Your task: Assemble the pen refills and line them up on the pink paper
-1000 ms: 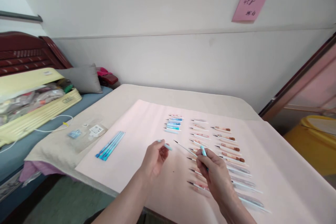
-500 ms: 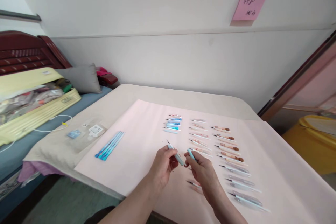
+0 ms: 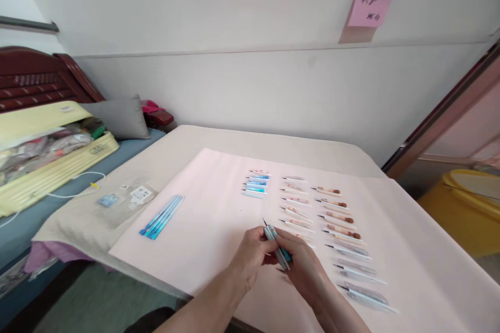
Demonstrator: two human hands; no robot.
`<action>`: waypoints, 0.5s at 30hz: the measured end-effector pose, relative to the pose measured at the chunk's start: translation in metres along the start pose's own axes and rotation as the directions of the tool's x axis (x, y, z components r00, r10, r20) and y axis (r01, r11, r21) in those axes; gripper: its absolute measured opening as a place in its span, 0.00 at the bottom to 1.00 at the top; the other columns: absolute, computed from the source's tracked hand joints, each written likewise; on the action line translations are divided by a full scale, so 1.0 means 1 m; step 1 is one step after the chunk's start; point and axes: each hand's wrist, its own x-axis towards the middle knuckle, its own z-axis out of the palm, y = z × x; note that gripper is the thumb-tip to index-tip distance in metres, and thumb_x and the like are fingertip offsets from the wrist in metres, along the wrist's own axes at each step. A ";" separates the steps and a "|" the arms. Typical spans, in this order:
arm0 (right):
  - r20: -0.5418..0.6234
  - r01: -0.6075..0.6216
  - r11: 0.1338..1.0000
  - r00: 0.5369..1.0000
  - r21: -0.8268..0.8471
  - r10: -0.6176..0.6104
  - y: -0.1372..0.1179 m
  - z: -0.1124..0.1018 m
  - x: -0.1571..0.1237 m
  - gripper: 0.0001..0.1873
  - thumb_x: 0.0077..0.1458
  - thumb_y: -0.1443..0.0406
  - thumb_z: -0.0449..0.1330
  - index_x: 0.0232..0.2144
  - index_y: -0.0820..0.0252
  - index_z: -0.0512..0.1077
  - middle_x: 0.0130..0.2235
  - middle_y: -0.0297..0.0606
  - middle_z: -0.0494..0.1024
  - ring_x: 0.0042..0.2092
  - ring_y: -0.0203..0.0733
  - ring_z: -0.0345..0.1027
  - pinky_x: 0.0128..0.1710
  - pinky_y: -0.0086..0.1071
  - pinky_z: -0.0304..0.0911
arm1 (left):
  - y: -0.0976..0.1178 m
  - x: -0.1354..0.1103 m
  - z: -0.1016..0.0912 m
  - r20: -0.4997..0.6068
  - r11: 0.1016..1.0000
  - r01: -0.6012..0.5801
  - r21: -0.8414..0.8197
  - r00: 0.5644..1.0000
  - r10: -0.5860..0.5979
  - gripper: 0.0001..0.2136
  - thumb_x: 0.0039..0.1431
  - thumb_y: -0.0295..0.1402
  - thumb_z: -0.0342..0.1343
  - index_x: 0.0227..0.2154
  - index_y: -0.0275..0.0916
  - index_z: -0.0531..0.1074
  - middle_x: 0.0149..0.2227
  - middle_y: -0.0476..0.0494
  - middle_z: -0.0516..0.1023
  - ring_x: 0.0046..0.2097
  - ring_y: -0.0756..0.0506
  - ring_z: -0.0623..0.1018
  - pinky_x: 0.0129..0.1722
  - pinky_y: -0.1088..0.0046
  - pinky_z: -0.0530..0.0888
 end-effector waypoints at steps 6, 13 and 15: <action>-0.109 -0.011 0.997 0.994 0.079 0.020 0.004 -0.002 0.005 0.18 0.42 0.60 0.64 0.38 0.59 0.76 0.30 0.36 0.76 0.31 0.38 0.65 0.28 0.27 0.56 | -0.003 0.003 0.001 -0.041 0.999 -0.008 -0.051 0.999 0.006 0.09 0.42 0.29 0.58 0.30 0.34 0.72 0.26 0.46 0.72 0.28 0.50 0.72 0.30 0.74 0.66; -0.243 0.083 0.993 0.968 0.079 -0.061 0.011 0.004 0.005 0.12 0.39 0.60 0.66 0.29 0.59 0.76 0.29 0.35 0.77 0.30 0.37 0.67 0.28 0.28 0.60 | -0.008 0.005 0.002 -0.100 0.993 0.011 -0.118 0.995 -0.023 0.10 0.41 0.28 0.58 0.30 0.34 0.73 0.24 0.48 0.70 0.27 0.52 0.70 0.29 0.75 0.65; -0.225 0.061 0.998 0.973 0.025 -0.054 0.011 0.005 0.004 0.15 0.41 0.59 0.65 0.34 0.58 0.76 0.30 0.36 0.77 0.34 0.40 0.69 0.33 0.30 0.63 | -0.005 0.004 0.002 -0.117 0.987 -0.018 -0.161 0.993 -0.001 0.09 0.40 0.29 0.59 0.29 0.33 0.72 0.25 0.46 0.71 0.28 0.50 0.71 0.31 0.73 0.67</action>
